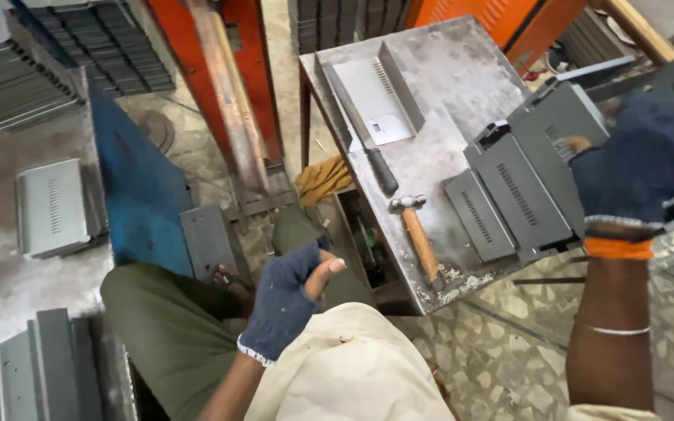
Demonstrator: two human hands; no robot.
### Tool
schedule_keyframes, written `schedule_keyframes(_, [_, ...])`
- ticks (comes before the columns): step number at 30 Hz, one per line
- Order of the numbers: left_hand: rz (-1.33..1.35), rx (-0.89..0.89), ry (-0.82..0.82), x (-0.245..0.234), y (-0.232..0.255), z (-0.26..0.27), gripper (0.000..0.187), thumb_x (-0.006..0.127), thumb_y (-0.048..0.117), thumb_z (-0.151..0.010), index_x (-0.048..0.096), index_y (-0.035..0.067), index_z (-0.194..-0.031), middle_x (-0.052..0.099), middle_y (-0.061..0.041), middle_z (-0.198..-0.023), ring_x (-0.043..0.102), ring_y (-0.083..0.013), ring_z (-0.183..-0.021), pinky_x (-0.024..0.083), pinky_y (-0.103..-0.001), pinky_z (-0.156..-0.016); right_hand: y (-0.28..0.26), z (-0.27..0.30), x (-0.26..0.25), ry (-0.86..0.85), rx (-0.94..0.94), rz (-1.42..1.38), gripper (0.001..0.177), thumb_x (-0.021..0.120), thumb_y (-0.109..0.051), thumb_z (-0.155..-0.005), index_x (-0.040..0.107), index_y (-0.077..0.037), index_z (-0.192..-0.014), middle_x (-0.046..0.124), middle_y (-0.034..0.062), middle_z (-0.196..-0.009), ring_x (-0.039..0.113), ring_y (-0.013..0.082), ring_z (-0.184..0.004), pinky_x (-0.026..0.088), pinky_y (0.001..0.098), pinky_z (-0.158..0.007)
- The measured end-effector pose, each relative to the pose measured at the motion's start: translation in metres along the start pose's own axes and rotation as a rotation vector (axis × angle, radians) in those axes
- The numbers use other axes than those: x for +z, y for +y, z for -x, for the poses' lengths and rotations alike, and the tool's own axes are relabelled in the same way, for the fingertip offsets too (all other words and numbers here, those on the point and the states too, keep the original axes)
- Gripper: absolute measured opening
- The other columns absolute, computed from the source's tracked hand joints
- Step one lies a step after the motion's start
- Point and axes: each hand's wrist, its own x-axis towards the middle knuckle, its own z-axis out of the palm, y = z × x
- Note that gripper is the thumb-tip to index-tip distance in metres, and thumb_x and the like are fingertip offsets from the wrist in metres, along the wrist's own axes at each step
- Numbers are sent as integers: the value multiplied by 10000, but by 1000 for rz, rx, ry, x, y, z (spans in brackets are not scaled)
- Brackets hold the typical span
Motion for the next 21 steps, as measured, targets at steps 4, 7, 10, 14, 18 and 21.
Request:
schedule_keyframes(4, [156,-66,82,-15,-20,-8,164,666,142,-916,725,24,-818,607,-3,-520,476,-88,-441,406,-229,-461,-76,10,-64,348,-76,-457,326,865,-222,-925,693,-9,-1103,668,163,-1052,609,340,-886,512,418,-808])
schedule_keyframes(7, [78,-37,283,-39,-45,-7,147,614,137,-973,746,78,-945,693,-64,-597,563,-131,-562,464,-272,-617,-149,38,-38,176,-142,-858,187,846,-237,-927,735,-91,-964,730,93,-876,684,298,-782,535,351,-792])
schedule_keyframes(10, [-222,-30,506,-84,-52,17,183,612,138,-998,740,122,-1128,746,-166,-860,658,-321,-846,523,-430,-831,-211,60,-76,-172,-177,-1139,194,837,-298,-844,716,-168,-920,732,67,-837,708,300,-839,544,359,-829])
schedule_keyframes(14, [-1207,-383,793,-175,-171,75,764,732,581,-942,619,25,-1455,705,-275,-1274,658,-405,-1207,477,-485,-1072,-279,85,-99,-541,-326,-1293,198,796,-396,-869,702,-246,-780,726,-4,-752,717,226,-798,577,336,-760])
schedule_keyframes(18, [-1921,-810,818,-215,-250,158,1188,648,912,-685,589,7,-1452,652,-157,-1279,640,-261,-976,475,-411,-899,-317,99,-109,-522,-464,-1351,180,727,-320,-798,716,-141,-818,691,12,-716,630,249,-625,476,388,-601])
schedule_keyframes(21, [-2027,-972,833,-214,-256,184,856,831,693,-632,565,176,-1260,639,66,-985,630,-61,-707,539,-240,-619,-322,101,-120,-442,-543,-1427,155,787,-264,-786,681,-158,-828,657,1,-741,611,229,-665,474,371,-620])
